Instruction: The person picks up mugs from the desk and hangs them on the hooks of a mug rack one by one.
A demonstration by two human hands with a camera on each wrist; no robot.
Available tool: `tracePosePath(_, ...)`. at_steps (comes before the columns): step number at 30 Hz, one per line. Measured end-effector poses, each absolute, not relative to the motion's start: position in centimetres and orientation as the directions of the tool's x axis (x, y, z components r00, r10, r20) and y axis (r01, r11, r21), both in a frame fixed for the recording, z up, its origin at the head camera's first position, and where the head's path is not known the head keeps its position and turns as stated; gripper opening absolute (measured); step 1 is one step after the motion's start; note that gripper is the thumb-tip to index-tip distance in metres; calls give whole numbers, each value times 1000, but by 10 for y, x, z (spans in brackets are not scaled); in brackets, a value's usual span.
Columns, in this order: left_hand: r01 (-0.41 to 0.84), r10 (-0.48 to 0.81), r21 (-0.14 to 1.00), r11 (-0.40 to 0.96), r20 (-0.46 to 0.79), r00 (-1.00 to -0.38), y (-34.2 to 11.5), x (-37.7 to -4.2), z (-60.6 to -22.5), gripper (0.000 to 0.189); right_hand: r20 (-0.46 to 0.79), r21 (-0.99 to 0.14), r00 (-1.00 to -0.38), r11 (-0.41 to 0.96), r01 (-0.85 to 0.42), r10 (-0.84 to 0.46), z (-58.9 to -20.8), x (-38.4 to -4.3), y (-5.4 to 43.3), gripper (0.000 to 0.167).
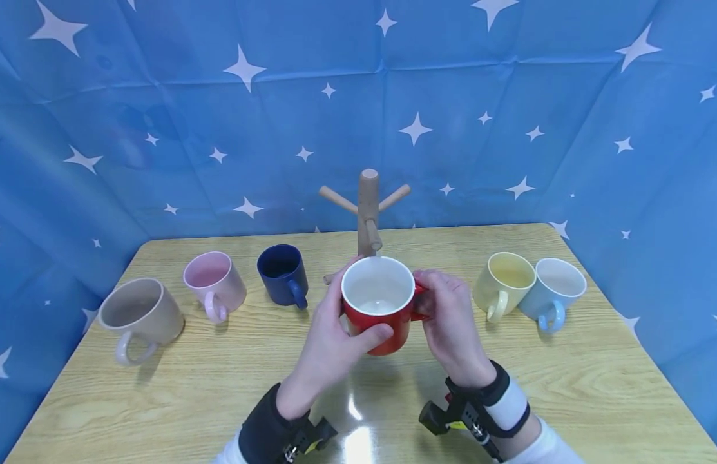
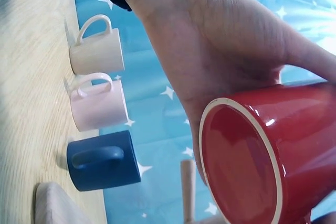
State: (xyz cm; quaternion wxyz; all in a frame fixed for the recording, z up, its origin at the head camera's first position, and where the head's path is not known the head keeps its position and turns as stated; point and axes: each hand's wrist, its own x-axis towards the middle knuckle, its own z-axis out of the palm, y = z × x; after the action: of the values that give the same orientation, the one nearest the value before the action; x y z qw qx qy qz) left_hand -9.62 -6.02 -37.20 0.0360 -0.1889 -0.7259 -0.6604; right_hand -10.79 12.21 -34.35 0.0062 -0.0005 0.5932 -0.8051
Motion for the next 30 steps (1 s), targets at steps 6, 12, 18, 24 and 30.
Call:
tracePosePath(6, 300, 215, 953, 35, 285, -934, -59, -94, -373, 95, -55, -959, -998, -275, 61, -28, -345, -104, 119, 43)
tracePosePath(12, 313, 190, 949, 28, 302, -934, -62, -94, -374, 94, -13, -964, -998, -263, 27, -56, -349, -101, 114, 43)
tracePosePath(18, 402, 153, 915, 42, 392, -907, -67, -95, -376, 86, 51, -974, -993, -225, -25, -110, -350, -98, 110, 42)
tracePosePath(24, 411, 163, 911, 48, 398, -902, -68, -97, -376, 85, 49, -976, -993, -218, -24, -107, -349, -99, 110, 43)
tracePosePath(30, 399, 162, 916, 43, 388, -907, -67, -97, -376, 84, 52, -976, -992, -217, -25, -116, -349, -99, 111, 42)
